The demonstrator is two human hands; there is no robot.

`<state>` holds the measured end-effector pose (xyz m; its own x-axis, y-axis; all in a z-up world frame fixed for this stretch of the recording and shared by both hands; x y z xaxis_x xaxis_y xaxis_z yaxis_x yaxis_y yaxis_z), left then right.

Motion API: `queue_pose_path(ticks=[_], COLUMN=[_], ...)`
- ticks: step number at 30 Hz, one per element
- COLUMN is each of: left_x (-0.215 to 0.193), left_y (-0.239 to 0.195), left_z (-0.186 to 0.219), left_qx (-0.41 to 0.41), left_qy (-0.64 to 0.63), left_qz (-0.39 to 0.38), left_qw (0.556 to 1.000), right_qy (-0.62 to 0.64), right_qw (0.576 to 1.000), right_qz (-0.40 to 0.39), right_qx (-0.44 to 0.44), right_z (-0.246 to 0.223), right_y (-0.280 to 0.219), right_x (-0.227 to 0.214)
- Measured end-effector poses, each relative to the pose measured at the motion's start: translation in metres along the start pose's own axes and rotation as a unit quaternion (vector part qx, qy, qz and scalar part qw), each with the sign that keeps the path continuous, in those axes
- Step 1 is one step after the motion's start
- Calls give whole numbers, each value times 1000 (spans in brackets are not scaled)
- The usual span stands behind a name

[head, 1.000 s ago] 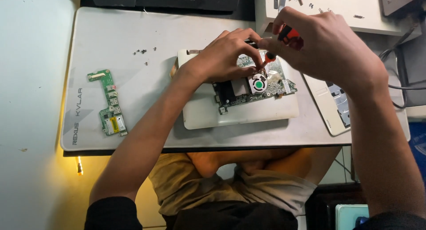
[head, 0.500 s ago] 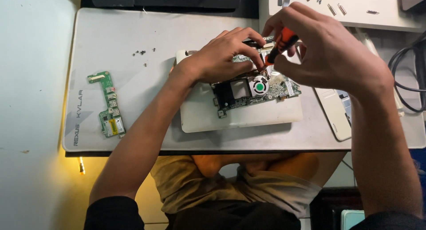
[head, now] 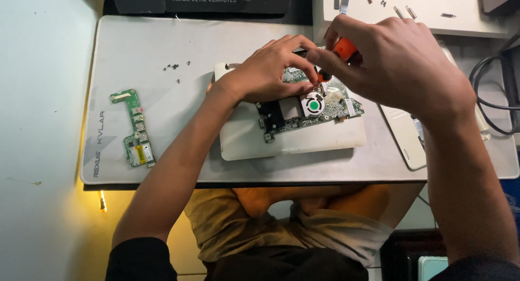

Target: The person uses a screwdriver to remove screws from a laptop motherboard and detaches a cooling fan. The person places the removed fan and screws on the table.

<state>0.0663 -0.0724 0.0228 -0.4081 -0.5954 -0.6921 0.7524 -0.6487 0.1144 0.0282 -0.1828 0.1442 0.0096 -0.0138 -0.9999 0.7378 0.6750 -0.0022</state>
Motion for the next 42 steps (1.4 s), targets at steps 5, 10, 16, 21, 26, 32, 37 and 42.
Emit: queue_pose_path(ticks=[5, 10, 16, 21, 26, 32, 37, 42], left_x=[2, 9, 12, -13, -41, -27, -12, 9], left_y=[1, 0, 4, 9, -1, 48, 107, 149], left_z=[-2, 6, 9, -16, -7, 25, 44, 39], left_qx=[31, 80, 71, 17, -20, 72, 101, 117], left_qy=[8, 39, 36, 11, -17, 190, 235, 290], left_qz=[8, 30, 32, 116, 149, 198, 229, 275], left_qw=[999, 996, 996, 993, 988, 959, 939, 909], right_qy=[51, 73, 179, 504, 537, 371, 237, 242], right_qw=[997, 990, 969, 761, 525, 539, 631, 630], right_qz=[37, 77, 151, 402, 641, 724, 708, 712], right_qx=[-33, -90, -84, 73, 158, 219, 208, 194], right_z=[1, 6, 45, 165, 234, 237, 225, 224], right_y=[-3, -9, -23, -45, -108, -166, -170, -175], right_x=[-1, -1, 6, 56, 71, 58, 42, 39])
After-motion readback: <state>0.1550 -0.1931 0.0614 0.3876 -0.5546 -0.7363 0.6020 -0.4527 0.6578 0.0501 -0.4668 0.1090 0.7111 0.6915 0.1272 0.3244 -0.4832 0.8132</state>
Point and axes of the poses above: each hand's wrist, its own y-axis towards the middle knuckle, its own x-axis out of the palm, z = x × y, the point moved 10 cm from there along y, towards the middle knuckle, and after that the axes turned 11 degrees about -x, right-handed, at the moved point
